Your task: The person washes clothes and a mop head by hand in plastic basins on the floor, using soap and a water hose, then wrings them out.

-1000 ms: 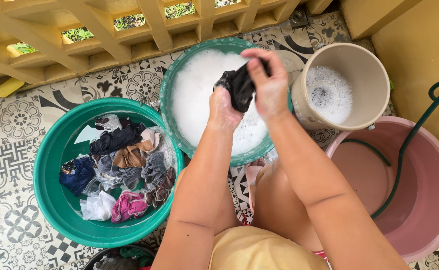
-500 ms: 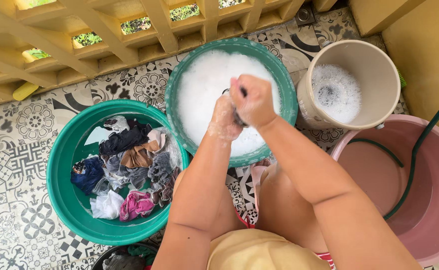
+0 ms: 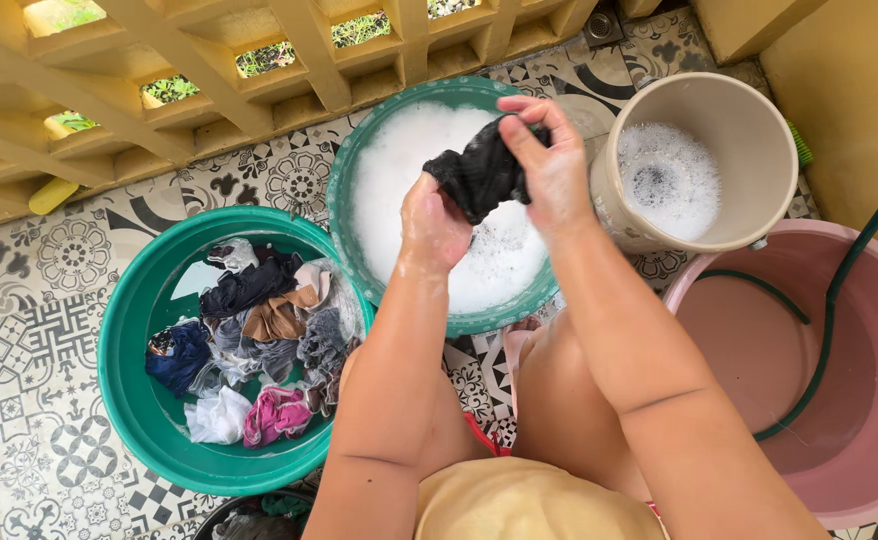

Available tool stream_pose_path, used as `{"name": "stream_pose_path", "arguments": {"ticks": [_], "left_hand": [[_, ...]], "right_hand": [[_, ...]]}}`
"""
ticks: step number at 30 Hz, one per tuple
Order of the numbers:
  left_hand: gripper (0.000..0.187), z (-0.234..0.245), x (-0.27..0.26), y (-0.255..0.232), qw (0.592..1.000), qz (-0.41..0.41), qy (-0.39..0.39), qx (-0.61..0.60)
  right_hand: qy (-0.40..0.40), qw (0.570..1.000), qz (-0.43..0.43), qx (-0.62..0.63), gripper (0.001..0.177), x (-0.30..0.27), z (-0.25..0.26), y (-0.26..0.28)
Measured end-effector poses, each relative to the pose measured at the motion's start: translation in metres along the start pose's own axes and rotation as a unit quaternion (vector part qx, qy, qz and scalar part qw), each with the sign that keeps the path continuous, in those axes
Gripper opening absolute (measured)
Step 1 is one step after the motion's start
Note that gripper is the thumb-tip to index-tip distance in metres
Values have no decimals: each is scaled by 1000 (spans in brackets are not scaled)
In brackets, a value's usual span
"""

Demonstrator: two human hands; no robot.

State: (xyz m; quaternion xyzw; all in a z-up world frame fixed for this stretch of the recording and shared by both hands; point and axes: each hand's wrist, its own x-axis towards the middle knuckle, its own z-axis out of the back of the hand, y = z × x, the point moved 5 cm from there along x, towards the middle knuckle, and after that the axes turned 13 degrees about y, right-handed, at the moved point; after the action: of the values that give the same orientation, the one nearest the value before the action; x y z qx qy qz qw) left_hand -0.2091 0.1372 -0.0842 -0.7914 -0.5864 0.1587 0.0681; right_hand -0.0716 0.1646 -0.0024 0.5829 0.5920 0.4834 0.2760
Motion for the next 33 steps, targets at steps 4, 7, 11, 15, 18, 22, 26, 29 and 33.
{"name": "stream_pose_path", "arguments": {"ticks": [4,7,11,15,18,22,26,29,33], "left_hand": [[20,-10,-7,25,894,-109,358,-248],[22,24,4,36,996,49,-51,52],[26,28,17,23,1000,19,-14,10],[32,43,24,45,992,23,-68,99],[30,42,24,26,980,46,-106,162],[25,11,8,31,993,31,-104,40],[28,18,9,28,969,66,-156,178],[32,28,13,21,984,5,-107,139],[19,27,11,33,985,11,-72,156]], "right_hand": [[183,933,157,-266,22,-35,-72,5],[77,902,119,-408,22,-9,-60,3],[111,908,131,-383,18,-33,-62,-7],[-51,933,19,-357,20,11,-16,-19],[54,945,53,-318,17,-19,-33,-23],[107,890,99,-432,17,-22,-42,-27],[8,934,6,-356,25,-23,-25,-32],[72,919,70,-382,19,-18,-32,-23],[-19,927,62,-369,18,-13,-22,-10]]}}
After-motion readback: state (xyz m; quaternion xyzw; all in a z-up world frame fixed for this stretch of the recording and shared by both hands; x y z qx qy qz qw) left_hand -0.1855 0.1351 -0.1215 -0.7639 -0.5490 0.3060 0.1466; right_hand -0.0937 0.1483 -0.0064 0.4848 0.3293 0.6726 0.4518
